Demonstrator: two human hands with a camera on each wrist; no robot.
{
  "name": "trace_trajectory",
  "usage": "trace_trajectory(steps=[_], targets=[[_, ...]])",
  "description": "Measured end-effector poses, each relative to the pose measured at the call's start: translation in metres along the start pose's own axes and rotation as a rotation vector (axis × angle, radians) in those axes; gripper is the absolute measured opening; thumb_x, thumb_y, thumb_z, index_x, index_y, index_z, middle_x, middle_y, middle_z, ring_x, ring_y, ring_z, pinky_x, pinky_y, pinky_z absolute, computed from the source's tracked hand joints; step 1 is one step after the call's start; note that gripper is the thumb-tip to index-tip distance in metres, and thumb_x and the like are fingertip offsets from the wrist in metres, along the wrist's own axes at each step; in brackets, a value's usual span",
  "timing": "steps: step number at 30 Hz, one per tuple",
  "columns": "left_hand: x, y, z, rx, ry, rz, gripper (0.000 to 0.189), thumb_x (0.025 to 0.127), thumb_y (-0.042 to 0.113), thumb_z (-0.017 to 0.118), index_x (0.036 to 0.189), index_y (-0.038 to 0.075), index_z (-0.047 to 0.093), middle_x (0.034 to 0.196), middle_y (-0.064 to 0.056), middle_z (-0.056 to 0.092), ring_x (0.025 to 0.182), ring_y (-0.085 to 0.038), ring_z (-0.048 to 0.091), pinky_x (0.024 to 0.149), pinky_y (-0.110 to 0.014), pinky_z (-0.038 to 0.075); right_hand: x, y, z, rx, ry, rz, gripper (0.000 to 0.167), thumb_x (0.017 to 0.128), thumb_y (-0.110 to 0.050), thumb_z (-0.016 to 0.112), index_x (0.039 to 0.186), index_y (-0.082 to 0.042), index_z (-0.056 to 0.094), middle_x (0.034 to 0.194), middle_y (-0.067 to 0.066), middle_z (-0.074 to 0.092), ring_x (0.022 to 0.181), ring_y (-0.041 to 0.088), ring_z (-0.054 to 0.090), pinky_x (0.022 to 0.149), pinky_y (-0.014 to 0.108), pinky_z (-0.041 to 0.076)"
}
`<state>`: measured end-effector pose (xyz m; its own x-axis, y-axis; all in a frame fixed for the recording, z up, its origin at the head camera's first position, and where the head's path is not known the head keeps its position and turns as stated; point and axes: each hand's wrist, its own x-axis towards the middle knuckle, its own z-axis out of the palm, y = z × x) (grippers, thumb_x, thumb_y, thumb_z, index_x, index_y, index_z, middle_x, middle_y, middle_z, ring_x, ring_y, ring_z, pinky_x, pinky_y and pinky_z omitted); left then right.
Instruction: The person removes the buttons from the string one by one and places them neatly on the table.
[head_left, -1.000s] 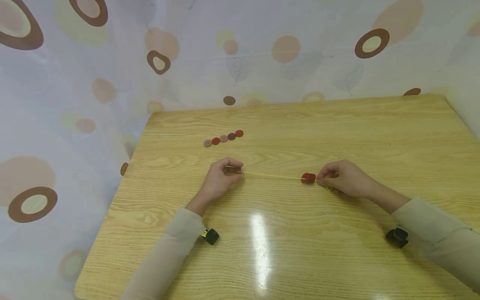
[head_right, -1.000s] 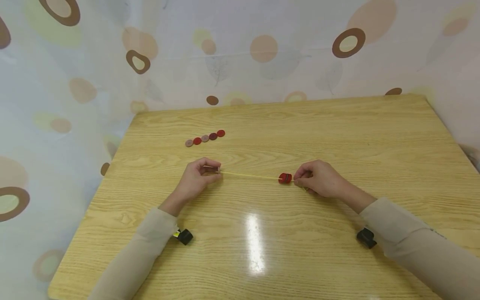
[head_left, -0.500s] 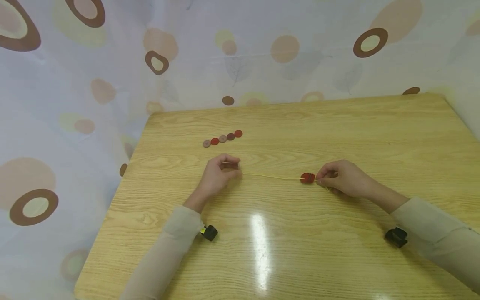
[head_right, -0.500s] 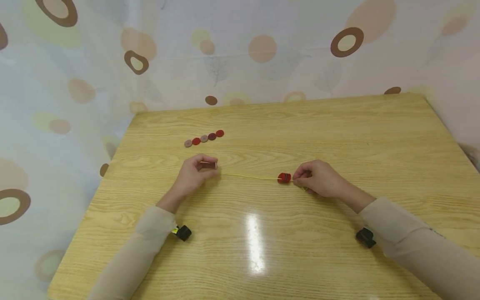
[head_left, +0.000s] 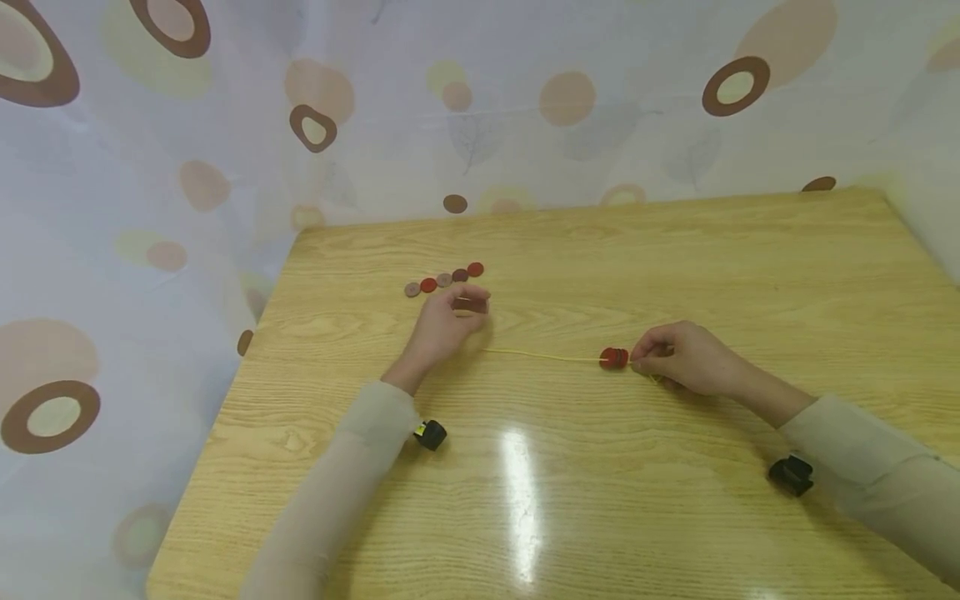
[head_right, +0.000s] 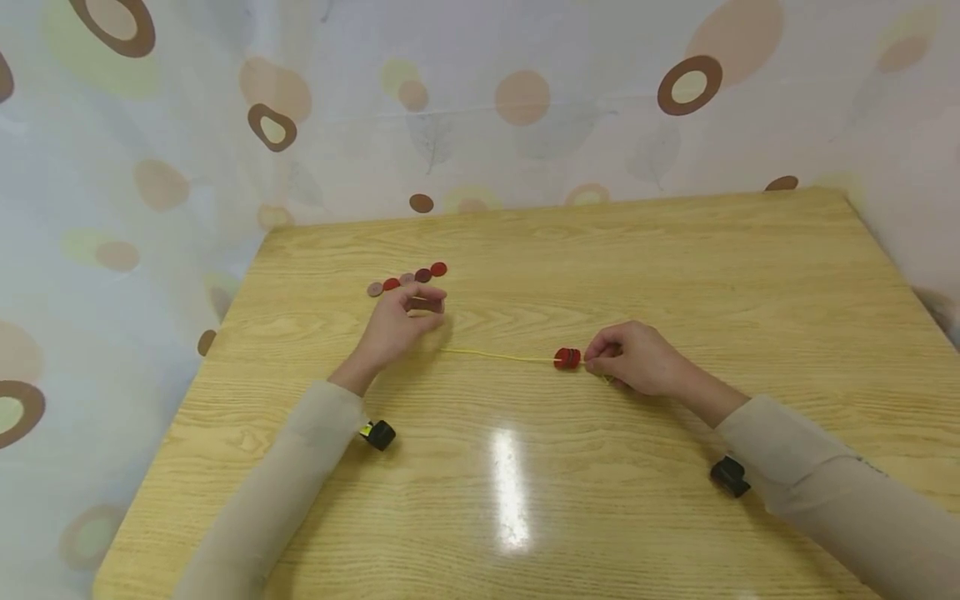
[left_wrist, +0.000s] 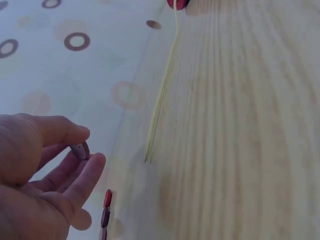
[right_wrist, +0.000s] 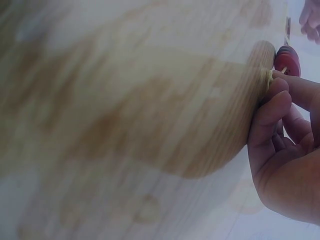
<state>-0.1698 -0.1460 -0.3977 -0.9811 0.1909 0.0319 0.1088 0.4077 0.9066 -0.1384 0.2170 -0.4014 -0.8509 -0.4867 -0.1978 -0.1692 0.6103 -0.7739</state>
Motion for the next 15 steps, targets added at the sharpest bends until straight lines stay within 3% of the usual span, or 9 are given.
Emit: trace_trajectory(steps=[8,15], targets=[[0.036,0.009,0.004,0.189,0.001,0.125,0.026,0.095,0.001,0.067,0.121,-0.003,0.065,0.113,-0.008,0.061,0.104,-0.022,0.060,0.089,-0.032,0.053,-0.001,0.000,-0.001,0.004,-0.004,0.009,0.014,0.096,-0.013,0.069,0.102,-0.001,0.070,0.079,0.003,0.065,0.058,0.015,0.056,0.048,0.027,0.048],[0.063,0.013,0.005,0.469,-0.027,0.146,0.025,0.100,0.011,0.061,0.123,0.004,0.068,0.113,-0.004,0.060,0.100,-0.022,0.054,0.090,-0.032,0.048,-0.003,0.000,-0.001,0.006,0.000,0.010,0.014,0.096,-0.014,0.069,0.102,-0.001,0.070,0.082,0.004,0.065,0.059,0.015,0.057,0.050,0.028,0.050]])
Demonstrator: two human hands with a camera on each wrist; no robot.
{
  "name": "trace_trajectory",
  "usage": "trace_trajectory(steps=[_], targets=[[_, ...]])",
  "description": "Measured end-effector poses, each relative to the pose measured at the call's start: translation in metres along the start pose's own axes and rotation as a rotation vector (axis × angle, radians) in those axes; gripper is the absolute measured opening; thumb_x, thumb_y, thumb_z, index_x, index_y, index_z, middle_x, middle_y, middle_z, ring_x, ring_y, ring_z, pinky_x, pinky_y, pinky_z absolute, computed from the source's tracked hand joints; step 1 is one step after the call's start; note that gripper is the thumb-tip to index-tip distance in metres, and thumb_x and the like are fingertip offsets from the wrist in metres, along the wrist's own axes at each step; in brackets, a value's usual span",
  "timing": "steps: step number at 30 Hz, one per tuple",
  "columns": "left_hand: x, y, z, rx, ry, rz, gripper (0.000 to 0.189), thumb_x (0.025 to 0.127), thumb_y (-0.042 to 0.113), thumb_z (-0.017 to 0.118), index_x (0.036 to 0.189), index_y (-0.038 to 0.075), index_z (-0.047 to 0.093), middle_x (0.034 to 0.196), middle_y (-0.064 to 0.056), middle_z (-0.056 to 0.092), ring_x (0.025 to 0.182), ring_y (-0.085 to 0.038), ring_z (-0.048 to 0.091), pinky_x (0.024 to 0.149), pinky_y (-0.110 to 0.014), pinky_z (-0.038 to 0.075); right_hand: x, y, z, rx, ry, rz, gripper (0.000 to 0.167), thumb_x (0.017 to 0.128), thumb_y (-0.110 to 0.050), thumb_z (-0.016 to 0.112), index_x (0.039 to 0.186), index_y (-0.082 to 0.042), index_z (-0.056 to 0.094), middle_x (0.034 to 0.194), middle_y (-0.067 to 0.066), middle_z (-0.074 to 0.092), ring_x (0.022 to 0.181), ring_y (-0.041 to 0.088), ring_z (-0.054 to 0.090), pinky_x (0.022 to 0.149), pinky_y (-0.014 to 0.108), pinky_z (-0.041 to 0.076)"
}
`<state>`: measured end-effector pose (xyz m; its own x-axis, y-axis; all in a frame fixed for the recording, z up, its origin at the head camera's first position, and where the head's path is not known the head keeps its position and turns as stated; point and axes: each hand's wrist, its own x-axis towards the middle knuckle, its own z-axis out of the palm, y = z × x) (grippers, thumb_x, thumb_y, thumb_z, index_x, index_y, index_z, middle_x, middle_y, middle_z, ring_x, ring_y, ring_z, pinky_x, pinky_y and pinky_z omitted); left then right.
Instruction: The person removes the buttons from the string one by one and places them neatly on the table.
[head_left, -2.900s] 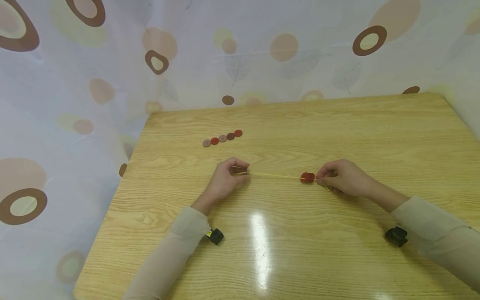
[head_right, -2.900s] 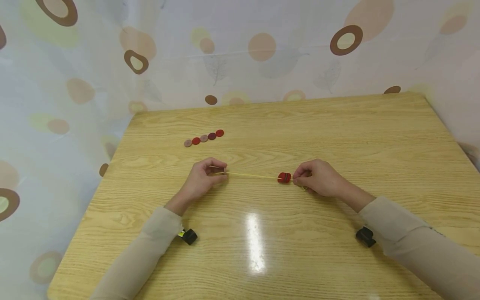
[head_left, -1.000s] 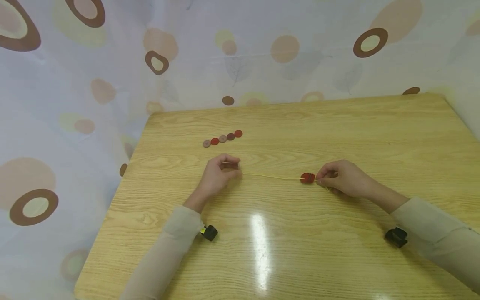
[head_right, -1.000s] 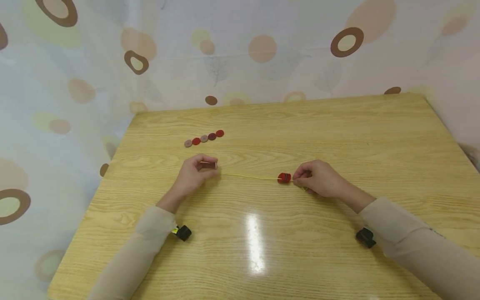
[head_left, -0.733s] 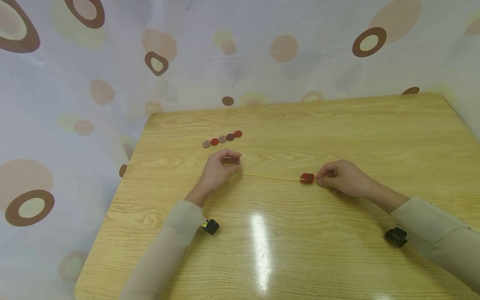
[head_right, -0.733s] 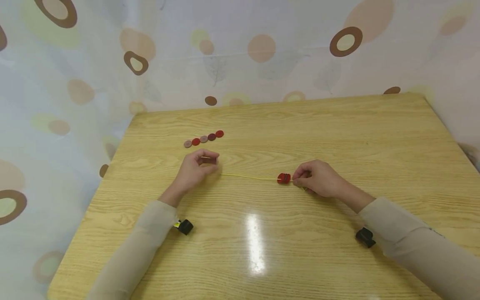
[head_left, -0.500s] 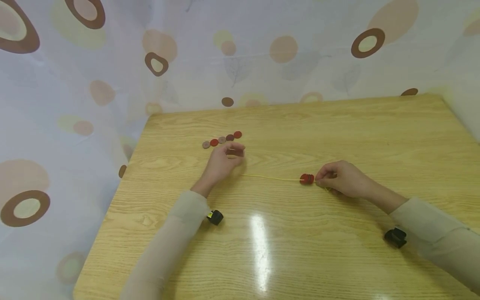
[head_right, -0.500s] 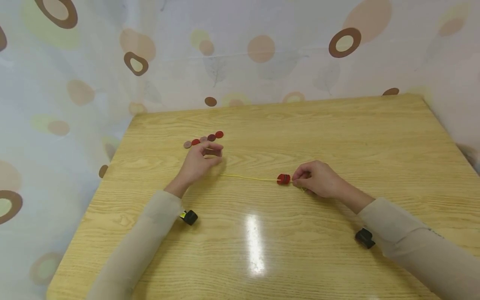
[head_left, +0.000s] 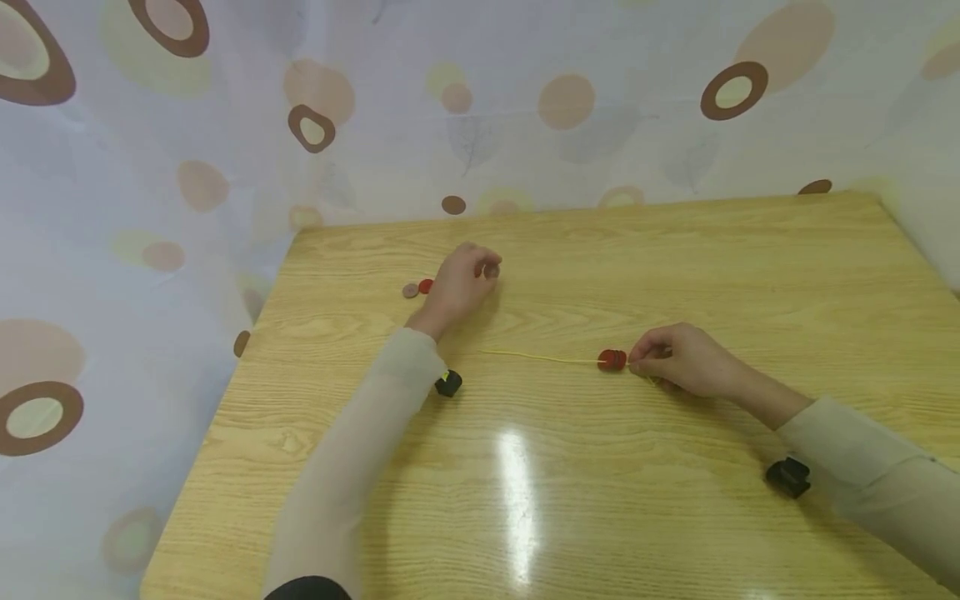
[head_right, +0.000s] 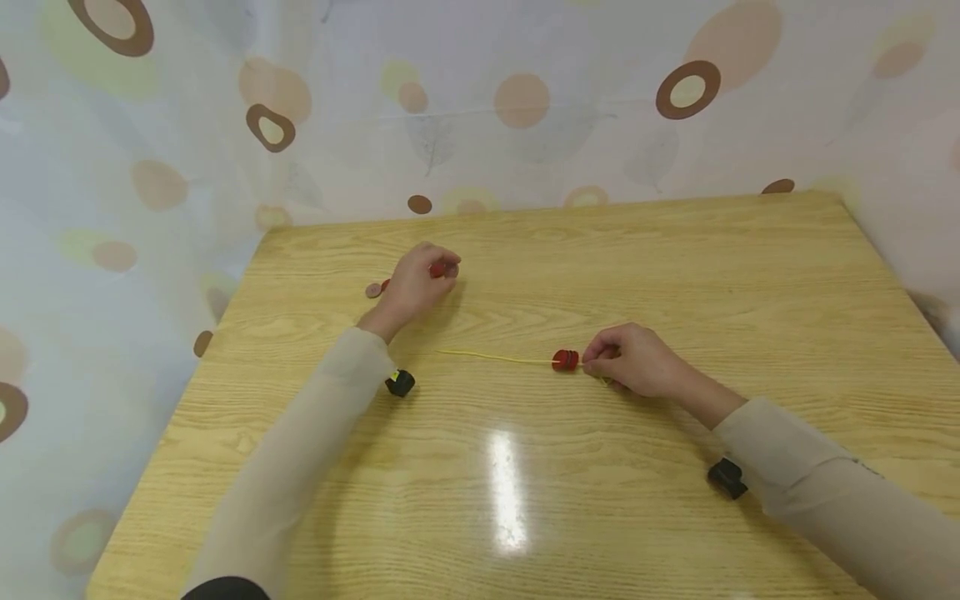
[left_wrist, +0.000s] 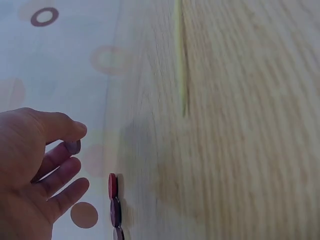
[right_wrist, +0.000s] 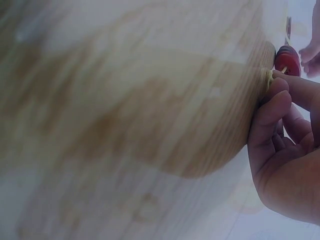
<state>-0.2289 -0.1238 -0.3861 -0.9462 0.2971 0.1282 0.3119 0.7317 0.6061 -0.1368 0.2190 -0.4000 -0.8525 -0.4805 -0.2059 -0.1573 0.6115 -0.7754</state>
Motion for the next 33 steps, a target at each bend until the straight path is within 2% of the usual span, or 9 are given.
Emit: trace_trajectory(steps=[5,8,14,21,28,33], targets=[[0.014,-0.007,0.002,0.085,-0.022,0.012,0.025,0.101,0.011,0.058,0.122,0.006,0.069,0.111,-0.004,0.061,0.096,-0.019,0.054,0.086,-0.032,0.048,-0.001,0.000,0.001,0.006,0.002,-0.006,0.015,0.096,-0.015,0.069,0.102,-0.001,0.071,0.082,0.004,0.065,0.059,0.015,0.057,0.050,0.028,0.050],[0.021,-0.013,0.004,0.116,-0.031,0.010,0.024,0.100,0.010,0.058,0.121,0.006,0.070,0.111,-0.005,0.062,0.098,-0.019,0.055,0.088,-0.031,0.048,-0.001,0.001,0.001,0.005,0.001,-0.009,0.015,0.096,-0.015,0.069,0.102,-0.001,0.070,0.082,0.004,0.065,0.058,0.015,0.057,0.050,0.028,0.050],[0.027,-0.023,0.006,0.148,-0.072,-0.014,0.025,0.099,0.010,0.061,0.123,0.006,0.070,0.114,-0.006,0.064,0.103,-0.020,0.058,0.091,-0.031,0.049,-0.001,-0.001,0.003,0.009,0.000,0.002,0.014,0.096,-0.015,0.070,0.102,-0.002,0.071,0.081,0.003,0.065,0.058,0.015,0.056,0.048,0.028,0.048],[0.028,-0.027,0.004,0.120,-0.097,-0.028,0.027,0.098,0.011,0.063,0.124,0.006,0.069,0.115,-0.006,0.064,0.105,-0.020,0.059,0.091,-0.031,0.050,-0.002,-0.002,0.004,0.017,-0.008,0.009,0.014,0.096,-0.016,0.070,0.101,-0.003,0.071,0.080,0.003,0.064,0.059,0.015,0.056,0.050,0.027,0.048],[0.031,-0.030,0.002,0.060,-0.134,-0.074,0.031,0.099,0.013,0.065,0.128,0.005,0.066,0.120,-0.006,0.063,0.112,-0.021,0.057,0.097,-0.032,0.048,-0.001,0.000,0.003,0.011,-0.012,0.004,0.015,0.096,-0.016,0.070,0.102,-0.002,0.070,0.081,0.003,0.064,0.059,0.015,0.056,0.050,0.028,0.050],[0.034,-0.032,0.001,0.032,-0.149,-0.078,0.031,0.098,0.013,0.065,0.128,0.003,0.067,0.123,-0.008,0.064,0.115,-0.023,0.057,0.099,-0.034,0.047,0.001,0.001,0.002,0.012,-0.011,0.001,0.014,0.096,-0.015,0.069,0.102,-0.002,0.071,0.081,0.004,0.064,0.057,0.015,0.056,0.049,0.027,0.048]])
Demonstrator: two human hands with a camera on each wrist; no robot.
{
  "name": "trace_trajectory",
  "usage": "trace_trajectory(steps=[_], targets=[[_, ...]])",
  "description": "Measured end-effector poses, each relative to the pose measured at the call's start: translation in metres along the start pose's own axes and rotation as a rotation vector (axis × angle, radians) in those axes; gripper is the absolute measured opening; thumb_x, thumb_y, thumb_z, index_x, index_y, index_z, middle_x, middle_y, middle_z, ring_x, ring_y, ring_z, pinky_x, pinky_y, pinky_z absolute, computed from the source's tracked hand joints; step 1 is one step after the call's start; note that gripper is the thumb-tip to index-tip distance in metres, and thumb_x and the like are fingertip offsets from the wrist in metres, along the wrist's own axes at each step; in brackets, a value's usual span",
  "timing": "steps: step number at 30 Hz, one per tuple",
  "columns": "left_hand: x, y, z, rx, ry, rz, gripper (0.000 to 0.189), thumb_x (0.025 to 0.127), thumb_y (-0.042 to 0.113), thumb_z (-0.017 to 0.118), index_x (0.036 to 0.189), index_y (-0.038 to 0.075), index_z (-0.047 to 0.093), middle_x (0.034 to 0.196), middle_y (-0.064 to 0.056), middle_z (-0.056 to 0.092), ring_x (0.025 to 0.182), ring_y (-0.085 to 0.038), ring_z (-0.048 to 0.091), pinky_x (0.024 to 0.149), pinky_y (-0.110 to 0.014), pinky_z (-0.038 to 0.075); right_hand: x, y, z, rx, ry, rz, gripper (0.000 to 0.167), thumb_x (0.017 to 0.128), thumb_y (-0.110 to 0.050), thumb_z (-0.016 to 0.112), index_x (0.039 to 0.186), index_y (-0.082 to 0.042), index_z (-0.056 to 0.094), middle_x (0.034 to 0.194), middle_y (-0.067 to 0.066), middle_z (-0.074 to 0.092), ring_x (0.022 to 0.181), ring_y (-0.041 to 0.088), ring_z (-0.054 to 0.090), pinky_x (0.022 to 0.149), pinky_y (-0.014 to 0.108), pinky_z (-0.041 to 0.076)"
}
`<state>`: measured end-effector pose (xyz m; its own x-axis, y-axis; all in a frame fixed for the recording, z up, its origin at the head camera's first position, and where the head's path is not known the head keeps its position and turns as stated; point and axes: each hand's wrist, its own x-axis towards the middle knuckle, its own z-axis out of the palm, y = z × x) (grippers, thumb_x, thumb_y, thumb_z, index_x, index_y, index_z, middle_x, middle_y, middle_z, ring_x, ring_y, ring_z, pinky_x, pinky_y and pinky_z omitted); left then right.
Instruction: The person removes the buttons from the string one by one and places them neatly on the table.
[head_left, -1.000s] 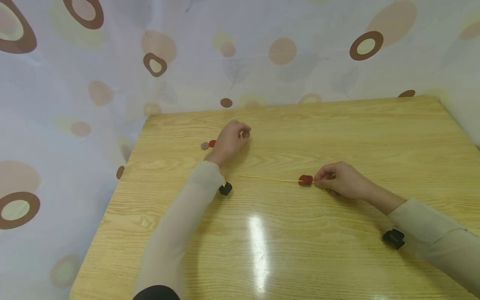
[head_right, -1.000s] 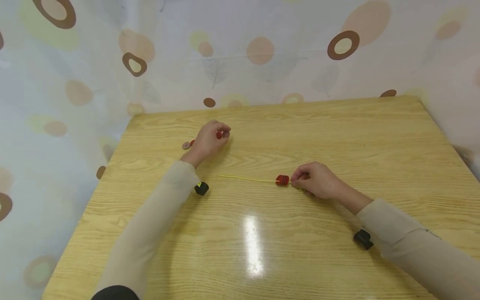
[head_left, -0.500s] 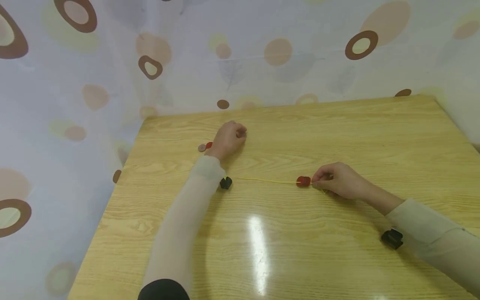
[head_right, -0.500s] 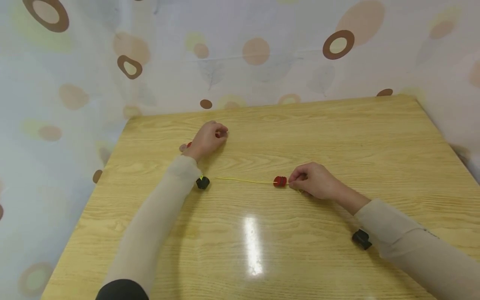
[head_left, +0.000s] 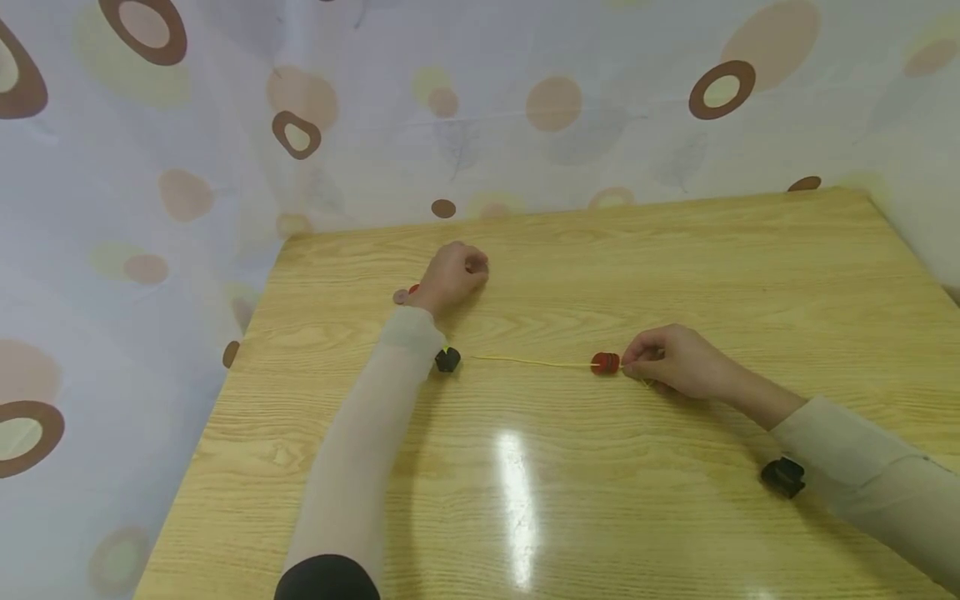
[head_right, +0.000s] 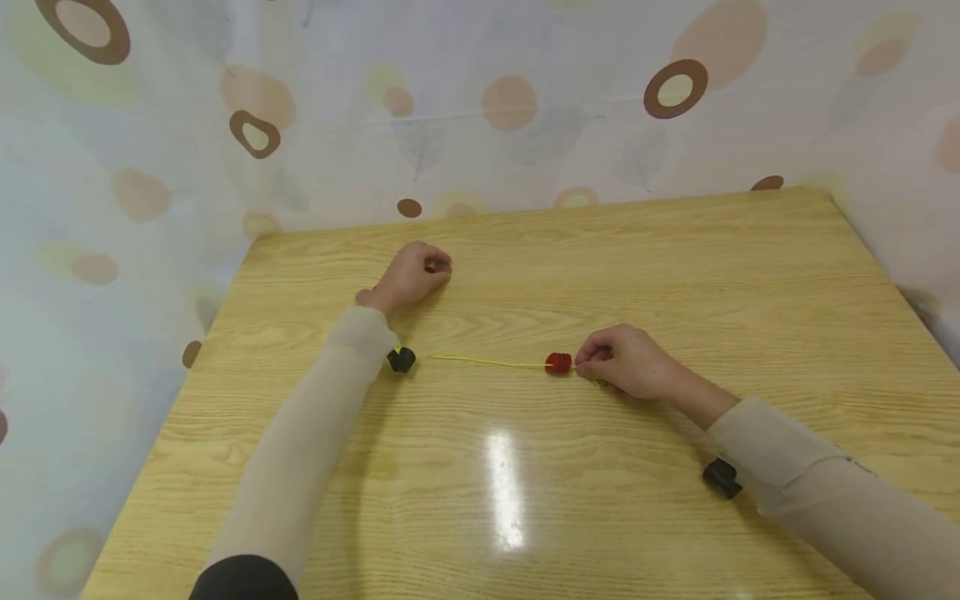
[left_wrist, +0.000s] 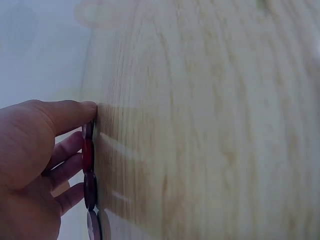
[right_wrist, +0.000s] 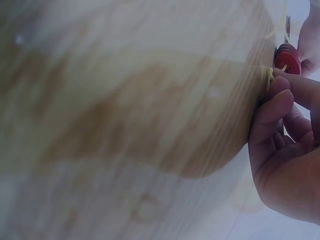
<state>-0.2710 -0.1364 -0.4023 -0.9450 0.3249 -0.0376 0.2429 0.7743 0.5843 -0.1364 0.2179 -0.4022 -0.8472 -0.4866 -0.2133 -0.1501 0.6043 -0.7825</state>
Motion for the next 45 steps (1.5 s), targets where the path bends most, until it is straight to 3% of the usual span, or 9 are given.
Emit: trace_trajectory(steps=[10,18,25,30,35,41,45], targets=[[0.001,-0.002,0.000,-0.010,-0.005,0.018,0.029,0.098,0.012,0.065,0.125,0.001,0.068,0.120,-0.010,0.060,0.113,-0.024,0.055,0.098,-0.034,0.047,-0.001,-0.001,-0.001,-0.004,0.000,0.004,0.014,0.096,-0.016,0.070,0.101,-0.003,0.071,0.081,0.003,0.065,0.058,0.015,0.056,0.050,0.027,0.048],[-0.005,-0.001,0.000,-0.067,0.002,0.004,0.035,0.098,0.010,0.065,0.132,0.001,0.063,0.125,-0.012,0.060,0.115,-0.025,0.058,0.100,-0.033,0.048,-0.001,-0.001,-0.001,-0.020,0.001,-0.004,0.013,0.096,-0.015,0.069,0.101,-0.003,0.071,0.078,0.001,0.066,0.056,0.014,0.054,0.049,0.026,0.047],[-0.019,0.005,0.003,-0.158,0.097,0.036,0.037,0.101,0.016,0.063,0.136,0.003,0.060,0.134,-0.013,0.051,0.124,-0.027,0.050,0.098,-0.032,0.049,-0.002,-0.004,0.001,-0.022,0.003,-0.007,0.012,0.096,-0.014,0.069,0.100,-0.003,0.071,0.079,0.002,0.066,0.056,0.014,0.055,0.048,0.027,0.047],[-0.036,0.021,0.014,-0.271,0.115,0.082,0.043,0.098,0.019,0.068,0.138,0.005,0.059,0.136,-0.012,0.051,0.120,-0.029,0.052,0.096,-0.037,0.049,-0.003,-0.004,0.000,-0.014,0.009,-0.006,0.012,0.096,-0.013,0.069,0.101,-0.002,0.071,0.080,0.003,0.066,0.057,0.015,0.055,0.049,0.028,0.048],[-0.060,0.042,0.033,-0.363,0.092,0.130,0.047,0.096,0.022,0.071,0.138,0.007,0.059,0.136,-0.007,0.054,0.122,-0.022,0.051,0.093,-0.037,0.049,-0.002,-0.003,0.001,-0.023,0.005,-0.009,0.013,0.096,-0.014,0.069,0.101,-0.002,0.071,0.080,0.002,0.066,0.058,0.015,0.056,0.050,0.027,0.048],[-0.086,0.069,0.052,-0.496,-0.008,0.112,0.049,0.093,0.021,0.075,0.138,0.011,0.060,0.135,-0.002,0.057,0.117,-0.017,0.057,0.093,-0.033,0.052,0.001,-0.002,0.000,-0.031,0.006,-0.011,0.013,0.096,-0.015,0.069,0.101,-0.003,0.071,0.078,0.001,0.066,0.057,0.015,0.056,0.049,0.027,0.048],[-0.095,0.082,0.063,-0.605,-0.068,0.099,0.050,0.091,0.017,0.077,0.137,0.010,0.060,0.136,-0.001,0.057,0.117,-0.017,0.058,0.086,-0.031,0.055,0.002,-0.003,-0.001,-0.037,0.007,-0.010,0.014,0.096,-0.015,0.069,0.101,-0.003,0.071,0.080,0.001,0.067,0.057,0.014,0.056,0.049,0.027,0.048]])
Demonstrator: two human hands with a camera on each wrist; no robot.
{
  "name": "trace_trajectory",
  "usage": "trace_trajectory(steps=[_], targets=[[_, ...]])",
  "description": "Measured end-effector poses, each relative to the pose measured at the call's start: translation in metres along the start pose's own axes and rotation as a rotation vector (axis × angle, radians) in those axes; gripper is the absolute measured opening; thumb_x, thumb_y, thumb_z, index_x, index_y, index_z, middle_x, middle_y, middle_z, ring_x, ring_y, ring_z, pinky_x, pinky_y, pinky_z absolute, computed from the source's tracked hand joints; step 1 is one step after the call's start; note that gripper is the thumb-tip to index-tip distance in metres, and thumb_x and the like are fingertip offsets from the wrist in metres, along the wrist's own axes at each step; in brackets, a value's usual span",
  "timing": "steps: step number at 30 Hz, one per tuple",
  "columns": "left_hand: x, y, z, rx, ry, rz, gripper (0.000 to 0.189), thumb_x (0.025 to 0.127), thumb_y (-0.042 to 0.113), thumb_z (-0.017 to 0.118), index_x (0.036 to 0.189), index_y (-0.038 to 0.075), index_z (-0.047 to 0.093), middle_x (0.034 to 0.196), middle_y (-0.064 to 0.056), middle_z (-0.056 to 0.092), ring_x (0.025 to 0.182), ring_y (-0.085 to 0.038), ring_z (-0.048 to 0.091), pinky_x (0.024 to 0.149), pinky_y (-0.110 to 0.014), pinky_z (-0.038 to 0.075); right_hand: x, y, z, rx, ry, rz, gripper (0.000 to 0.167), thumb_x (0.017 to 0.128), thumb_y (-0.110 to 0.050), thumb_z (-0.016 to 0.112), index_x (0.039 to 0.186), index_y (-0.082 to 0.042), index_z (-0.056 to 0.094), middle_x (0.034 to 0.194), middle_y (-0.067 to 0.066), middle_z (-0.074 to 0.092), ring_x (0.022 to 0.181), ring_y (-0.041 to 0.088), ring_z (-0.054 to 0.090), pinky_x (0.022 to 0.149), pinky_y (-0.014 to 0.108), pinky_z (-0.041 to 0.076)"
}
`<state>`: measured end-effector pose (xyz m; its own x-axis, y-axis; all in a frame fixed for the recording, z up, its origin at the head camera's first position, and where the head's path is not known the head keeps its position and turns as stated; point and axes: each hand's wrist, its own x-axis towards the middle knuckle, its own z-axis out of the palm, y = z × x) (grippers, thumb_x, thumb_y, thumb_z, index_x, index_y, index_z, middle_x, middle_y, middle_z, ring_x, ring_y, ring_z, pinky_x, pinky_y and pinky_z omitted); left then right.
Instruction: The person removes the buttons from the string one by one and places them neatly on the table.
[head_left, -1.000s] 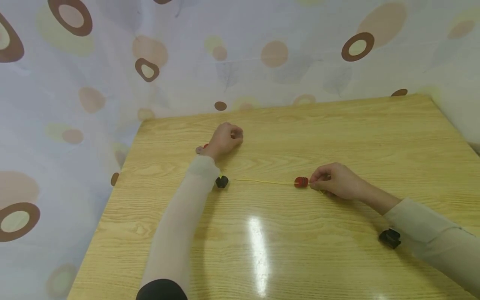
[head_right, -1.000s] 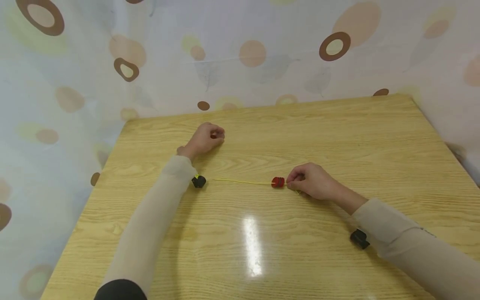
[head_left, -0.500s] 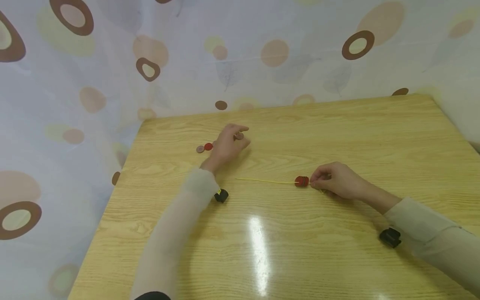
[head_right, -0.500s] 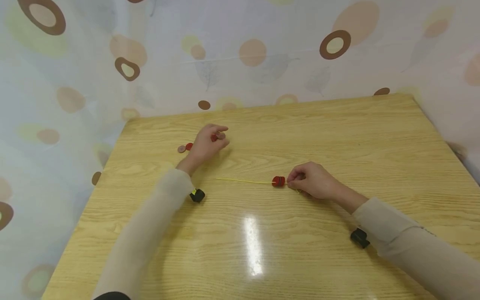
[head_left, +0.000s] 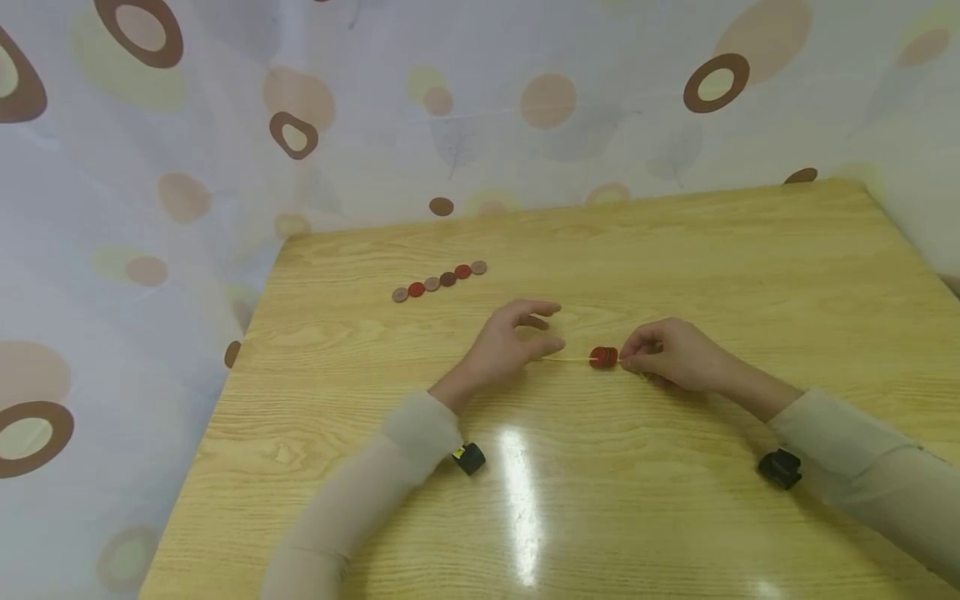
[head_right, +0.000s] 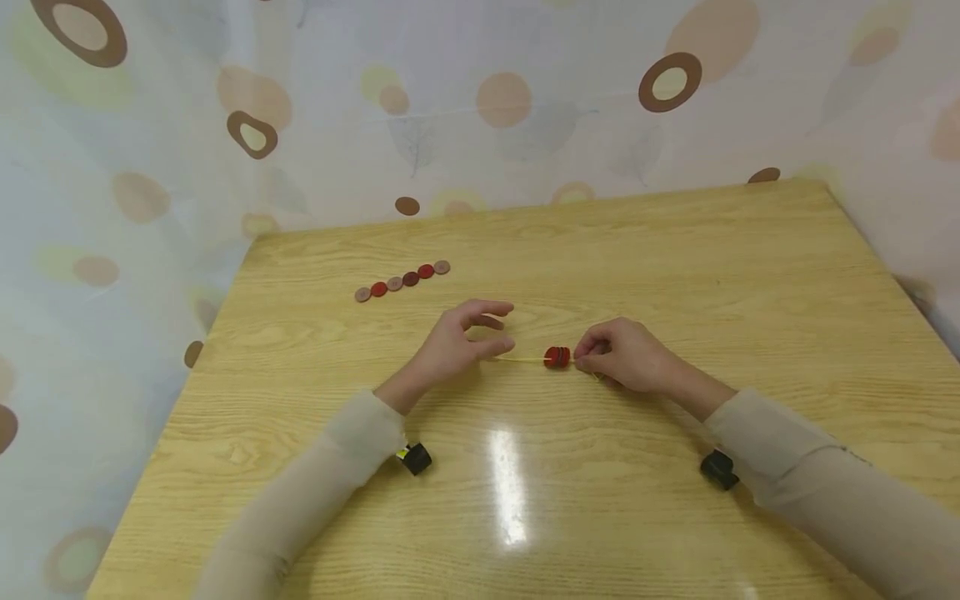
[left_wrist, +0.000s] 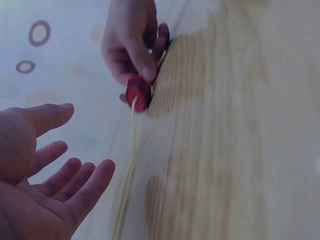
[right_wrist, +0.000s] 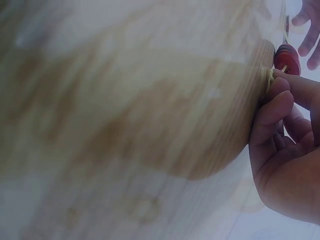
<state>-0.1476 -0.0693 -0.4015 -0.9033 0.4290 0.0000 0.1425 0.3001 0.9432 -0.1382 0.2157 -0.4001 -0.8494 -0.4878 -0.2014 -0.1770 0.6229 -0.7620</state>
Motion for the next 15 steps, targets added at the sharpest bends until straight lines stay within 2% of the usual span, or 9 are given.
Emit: trace_trajectory(steps=[7,15], targets=[[-0.002,0.006,0.024,-0.056,-0.069,0.003,0.051,0.089,0.012,0.079,0.136,0.006,0.061,0.135,0.000,0.057,0.117,-0.016,0.058,0.078,-0.029,0.058,0.000,0.000,-0.001,0.000,-0.007,-0.013,0.013,0.096,-0.014,0.069,0.102,-0.002,0.071,0.082,0.001,0.067,0.057,0.014,0.056,0.050,0.027,0.049],[0.005,0.009,0.043,0.018,-0.108,-0.016,0.052,0.087,0.014,0.081,0.135,0.010,0.063,0.134,0.003,0.059,0.117,-0.016,0.060,0.086,-0.024,0.052,0.000,-0.001,0.000,0.005,-0.006,-0.015,0.012,0.096,-0.013,0.069,0.101,-0.002,0.071,0.082,0.002,0.067,0.059,0.015,0.057,0.050,0.027,0.048]])
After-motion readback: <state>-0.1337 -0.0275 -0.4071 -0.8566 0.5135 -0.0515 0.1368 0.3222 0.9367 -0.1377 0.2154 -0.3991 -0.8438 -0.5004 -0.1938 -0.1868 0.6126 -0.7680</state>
